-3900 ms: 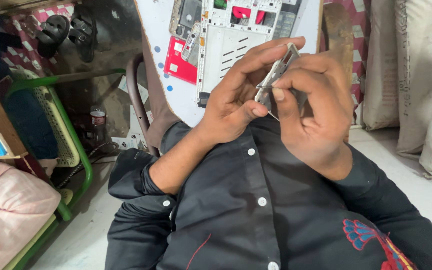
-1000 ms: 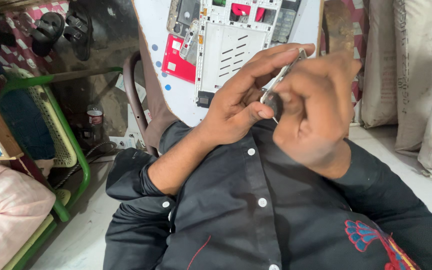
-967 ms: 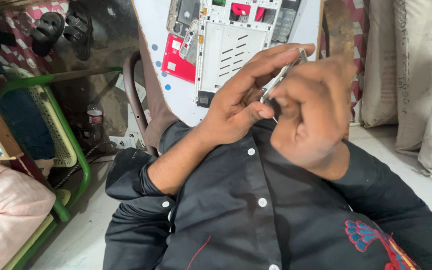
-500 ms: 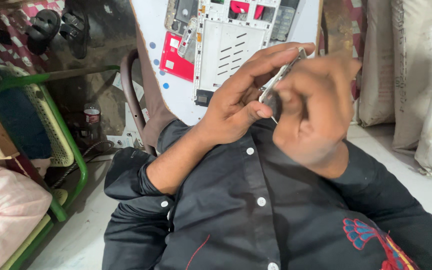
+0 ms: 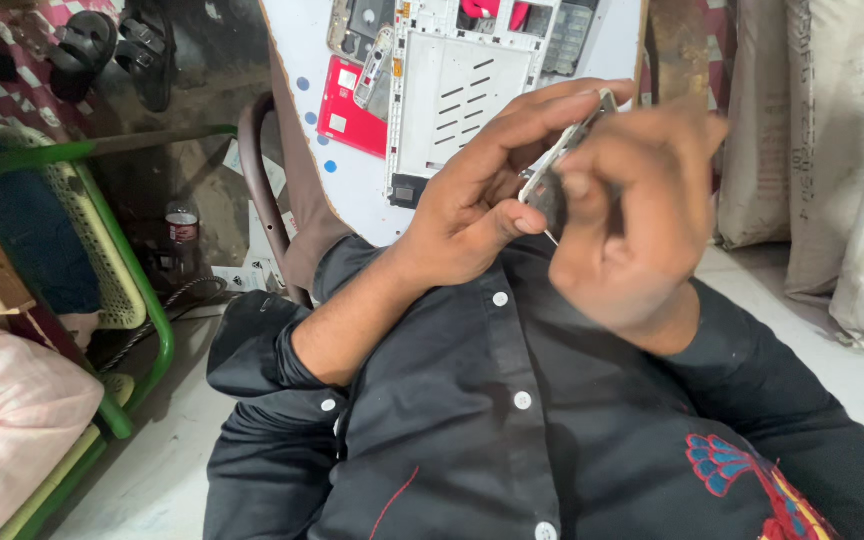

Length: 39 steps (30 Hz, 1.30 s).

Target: The person handles a disassembled smartphone chassis, using a small metal tool to pry and adjust internal components. They rotate the device to access different edges and continue working on the frame while other phone parts lie on the table.

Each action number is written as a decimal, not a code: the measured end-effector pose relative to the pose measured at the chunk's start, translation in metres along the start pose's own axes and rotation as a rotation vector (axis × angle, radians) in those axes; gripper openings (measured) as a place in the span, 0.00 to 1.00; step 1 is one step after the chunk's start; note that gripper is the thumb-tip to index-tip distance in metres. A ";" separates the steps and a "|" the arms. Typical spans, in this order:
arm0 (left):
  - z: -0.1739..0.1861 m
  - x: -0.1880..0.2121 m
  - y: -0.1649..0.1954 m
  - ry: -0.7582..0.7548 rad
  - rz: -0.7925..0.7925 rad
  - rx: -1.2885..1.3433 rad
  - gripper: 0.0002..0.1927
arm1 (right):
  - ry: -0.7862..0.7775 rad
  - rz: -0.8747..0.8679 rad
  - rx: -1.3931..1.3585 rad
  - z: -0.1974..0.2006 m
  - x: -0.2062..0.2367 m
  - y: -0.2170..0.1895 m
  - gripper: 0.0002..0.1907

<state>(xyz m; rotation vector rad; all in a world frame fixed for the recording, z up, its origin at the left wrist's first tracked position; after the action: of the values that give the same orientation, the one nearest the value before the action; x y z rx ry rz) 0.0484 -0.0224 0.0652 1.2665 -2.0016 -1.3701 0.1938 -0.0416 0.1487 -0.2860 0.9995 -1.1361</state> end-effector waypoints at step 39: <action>-0.004 -0.003 0.013 0.050 -0.031 0.074 0.35 | 0.038 -0.314 -0.319 0.007 0.012 0.025 0.07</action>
<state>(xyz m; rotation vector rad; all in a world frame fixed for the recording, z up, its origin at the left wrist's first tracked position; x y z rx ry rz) 0.0466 -0.0203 0.0789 1.3562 -2.0233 -1.2764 0.2158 -0.0424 0.1301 -0.6988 1.1988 -1.2644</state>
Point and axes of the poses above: each hand's wrist, its own x-axis away from the middle knuckle, its own z-axis out of the back of the hand, y = z × x, the point moved 3 cm from there along -x, towards the middle knuckle, and after that the axes turned 5 degrees about y, right-handed, at the moved point
